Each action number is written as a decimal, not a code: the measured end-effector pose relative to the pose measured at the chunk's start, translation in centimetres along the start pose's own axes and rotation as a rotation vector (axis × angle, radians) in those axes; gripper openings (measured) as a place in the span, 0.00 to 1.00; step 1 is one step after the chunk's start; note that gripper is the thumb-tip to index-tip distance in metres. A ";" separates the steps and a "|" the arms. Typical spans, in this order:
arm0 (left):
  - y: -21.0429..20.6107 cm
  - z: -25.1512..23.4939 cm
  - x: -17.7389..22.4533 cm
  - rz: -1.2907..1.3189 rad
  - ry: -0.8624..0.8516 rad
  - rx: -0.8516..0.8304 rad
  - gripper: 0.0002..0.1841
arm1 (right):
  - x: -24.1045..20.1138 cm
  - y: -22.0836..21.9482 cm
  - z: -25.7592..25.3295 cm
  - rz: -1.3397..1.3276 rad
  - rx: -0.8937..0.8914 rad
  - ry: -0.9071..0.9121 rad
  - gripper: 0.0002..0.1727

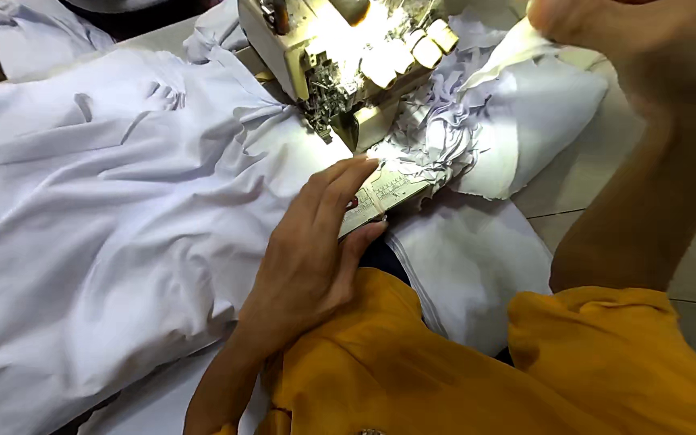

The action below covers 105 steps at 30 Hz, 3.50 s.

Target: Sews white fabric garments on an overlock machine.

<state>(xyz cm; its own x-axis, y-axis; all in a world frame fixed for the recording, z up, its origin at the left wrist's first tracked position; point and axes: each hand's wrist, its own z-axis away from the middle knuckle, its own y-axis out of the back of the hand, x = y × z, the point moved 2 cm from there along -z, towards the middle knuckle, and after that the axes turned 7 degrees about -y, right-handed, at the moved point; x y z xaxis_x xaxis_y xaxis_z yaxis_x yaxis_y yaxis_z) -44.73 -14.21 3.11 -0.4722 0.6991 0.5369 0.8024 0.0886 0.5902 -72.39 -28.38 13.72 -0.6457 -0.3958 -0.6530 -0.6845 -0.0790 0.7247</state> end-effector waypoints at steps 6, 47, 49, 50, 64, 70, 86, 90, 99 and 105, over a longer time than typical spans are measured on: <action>-1.7 -4.6 -0.9 0.778 0.161 0.026 0.21 | -4.2 -5.6 1.7 -0.230 -0.467 0.384 0.14; -3.9 -0.7 -4.1 0.598 0.479 0.374 0.06 | 5.9 -9.4 5.3 -0.548 0.038 -0.165 0.04; -3.3 -0.6 -4.3 0.722 0.508 0.374 0.10 | 8.6 -6.4 3.4 -0.406 0.241 -0.205 0.04; -3.1 -0.6 -4.4 0.774 0.515 0.375 0.15 | 10.2 -5.1 2.4 -0.322 0.322 -0.247 0.07; -2.9 -1.6 -4.6 0.742 0.386 0.401 0.19 | -0.4 -17.7 7.3 -0.619 -0.096 -0.030 0.20; -1.1 -1.4 -7.9 0.422 0.246 0.425 0.16 | 1.0 -20.4 8.4 -0.740 -0.018 -0.220 0.07; 5.9 -2.3 -10.5 -0.252 -0.074 -0.214 0.09 | 5.4 -20.5 11.5 -0.684 -0.173 -0.388 0.06; 5.6 -3.2 -9.1 -0.204 -0.138 -0.339 0.09 | 5.0 -19.1 11.6 -0.308 -0.187 -0.372 0.12; 3.1 -6.1 -3.0 -0.036 -0.271 -0.530 0.07 | -2.0 -18.8 8.6 -0.599 0.049 -0.013 0.10; 3.2 -6.7 -6.6 0.140 0.034 -0.372 0.10 | -0.6 -19.5 9.0 -0.753 0.035 -0.169 0.08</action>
<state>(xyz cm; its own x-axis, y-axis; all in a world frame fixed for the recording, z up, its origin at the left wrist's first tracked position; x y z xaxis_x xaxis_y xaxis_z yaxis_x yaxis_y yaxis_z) -41.49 -23.35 5.50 -0.3846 0.6615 0.6439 0.6756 -0.2737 0.6846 -61.70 -18.42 -2.03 -0.0422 -0.1018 -0.9939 -0.9681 -0.2417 0.0658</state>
